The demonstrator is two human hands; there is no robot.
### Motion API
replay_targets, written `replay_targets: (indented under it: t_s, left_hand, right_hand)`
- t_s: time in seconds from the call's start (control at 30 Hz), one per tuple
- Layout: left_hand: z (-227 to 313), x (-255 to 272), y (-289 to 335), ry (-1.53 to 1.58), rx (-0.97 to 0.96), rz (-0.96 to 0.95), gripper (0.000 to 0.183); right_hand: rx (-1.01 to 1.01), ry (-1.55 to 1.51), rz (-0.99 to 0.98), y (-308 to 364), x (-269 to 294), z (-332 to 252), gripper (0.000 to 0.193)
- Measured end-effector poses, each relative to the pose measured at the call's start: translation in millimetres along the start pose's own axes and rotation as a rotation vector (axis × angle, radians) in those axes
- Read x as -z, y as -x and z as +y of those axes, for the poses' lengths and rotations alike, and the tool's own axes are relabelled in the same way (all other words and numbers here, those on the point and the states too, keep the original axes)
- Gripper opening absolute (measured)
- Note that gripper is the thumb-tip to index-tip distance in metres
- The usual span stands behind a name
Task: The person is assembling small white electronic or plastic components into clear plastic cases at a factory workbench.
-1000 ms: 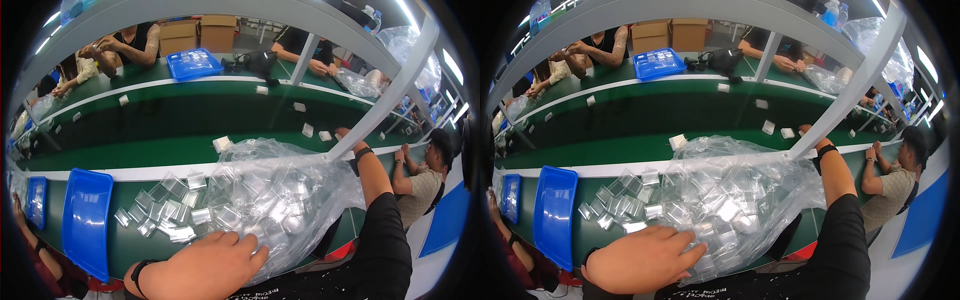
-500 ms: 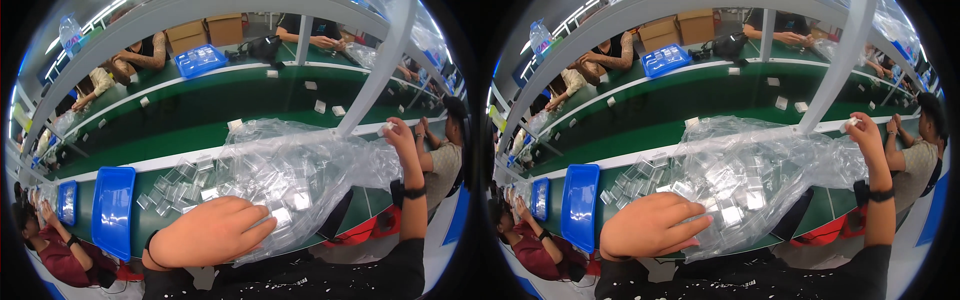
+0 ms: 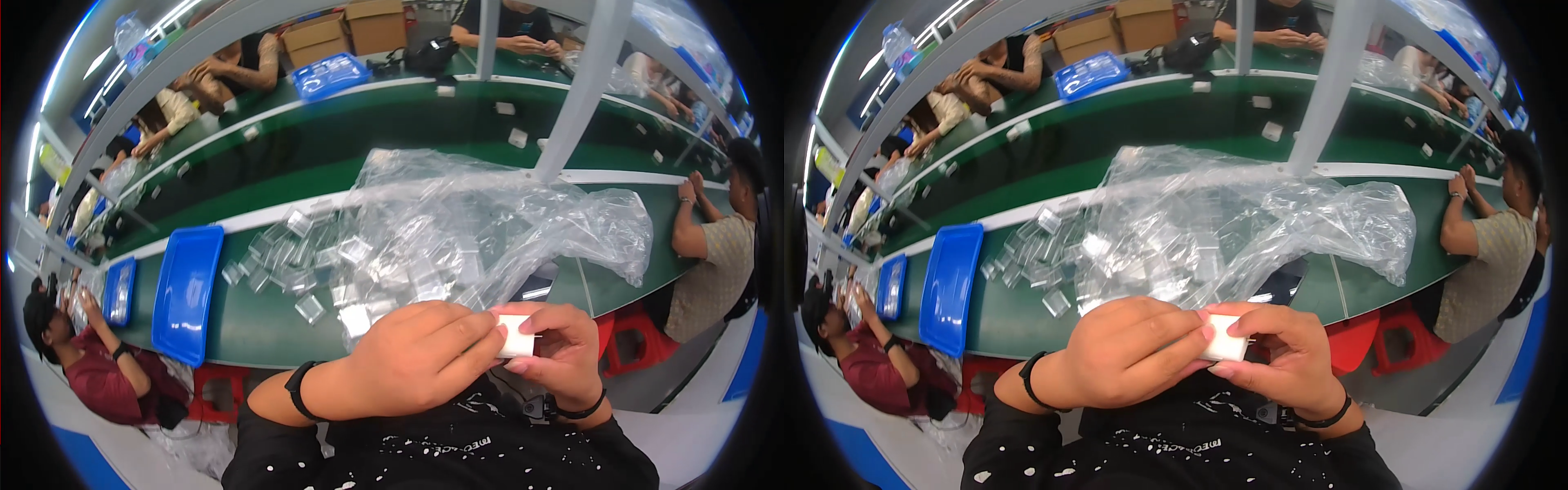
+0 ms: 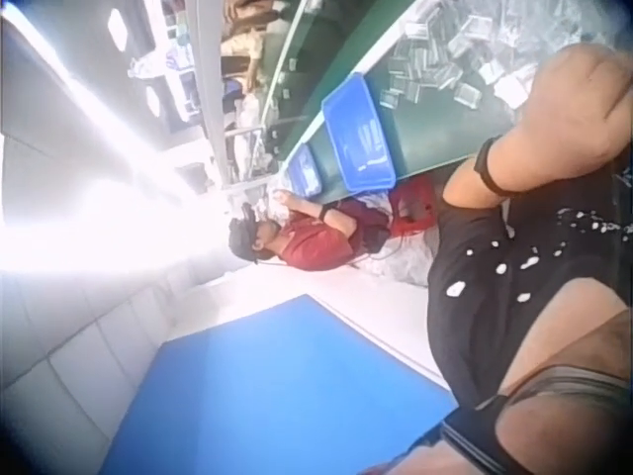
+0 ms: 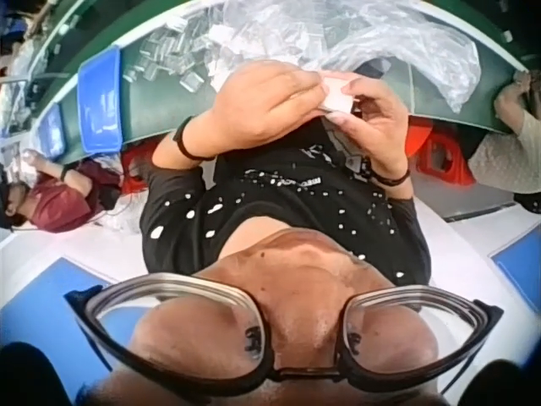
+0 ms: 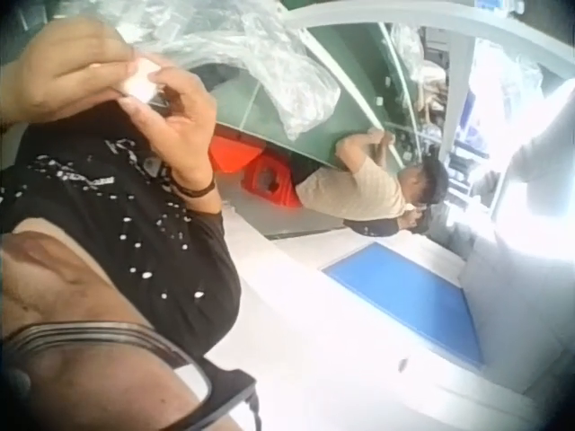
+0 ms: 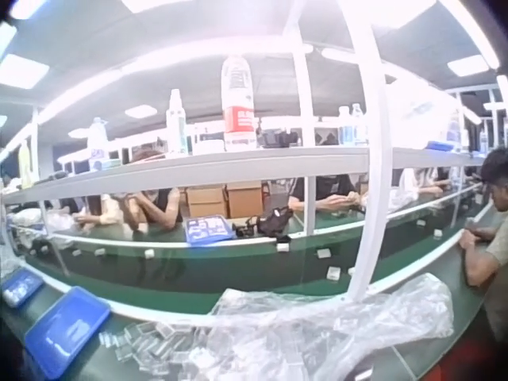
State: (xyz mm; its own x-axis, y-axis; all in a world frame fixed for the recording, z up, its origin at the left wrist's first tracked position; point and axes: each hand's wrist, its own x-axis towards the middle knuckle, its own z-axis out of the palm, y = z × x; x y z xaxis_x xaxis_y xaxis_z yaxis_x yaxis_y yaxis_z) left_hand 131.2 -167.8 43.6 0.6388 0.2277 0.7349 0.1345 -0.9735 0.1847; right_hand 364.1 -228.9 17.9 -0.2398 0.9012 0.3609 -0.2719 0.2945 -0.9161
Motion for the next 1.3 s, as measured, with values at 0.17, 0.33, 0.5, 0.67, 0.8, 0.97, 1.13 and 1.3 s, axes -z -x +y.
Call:
replay_targets:
  t_s: [0.17, 0.33, 0.5, 0.67, 0.8, 0.97, 1.13, 1.3]
  left_hand:
    - [17.2, -7.9, 26.7, 0.123, 0.139, 0.166, 0.036]
    - [24.4, -24.8, 42.0, 0.394, 0.193, 0.219, 0.041]
    - [26.6, -39.7, 48.4, 0.507, 0.227, 0.299, 0.037]
    - [28.4, -47.8, 51.6, 0.492, 0.245, 0.320, 0.041]
    - [29.2, -52.7, 56.3, 0.517, 0.320, 0.361, 0.039]
    - [35.4, -48.9, 62.2, 0.459, 0.489, 0.234, 0.036]
    - [27.8, -2.9, 97.4, 0.026, 0.587, 0.315, 0.047]
    - [-10.6, 34.3, 164.3, -0.396, 1.105, 0.279, 0.034]
  right_hand:
    - [0.104, 0.158, -0.067, 6.1, -4.6, 10.3, 0.050]
    - [0.212, 0.102, -0.083, 8.2, -1.8, 24.1, 0.051]
    - [0.310, 0.040, -0.107, 10.3, -2.6, 40.1, 0.050]
    - [0.244, 0.010, -0.080, 12.0, -9.1, 48.7, 0.047]
    - [0.226, -0.120, -0.062, 9.5, -14.3, 64.1, 0.046]
    - [0.222, -0.167, -0.102, 4.9, -12.7, 82.5, 0.045]
    - [0.211, -0.014, -0.048, 5.3, 9.8, 75.3, 0.048]
    - [0.181, 0.068, 0.011, 5.7, 25.0, 68.1, 0.052]
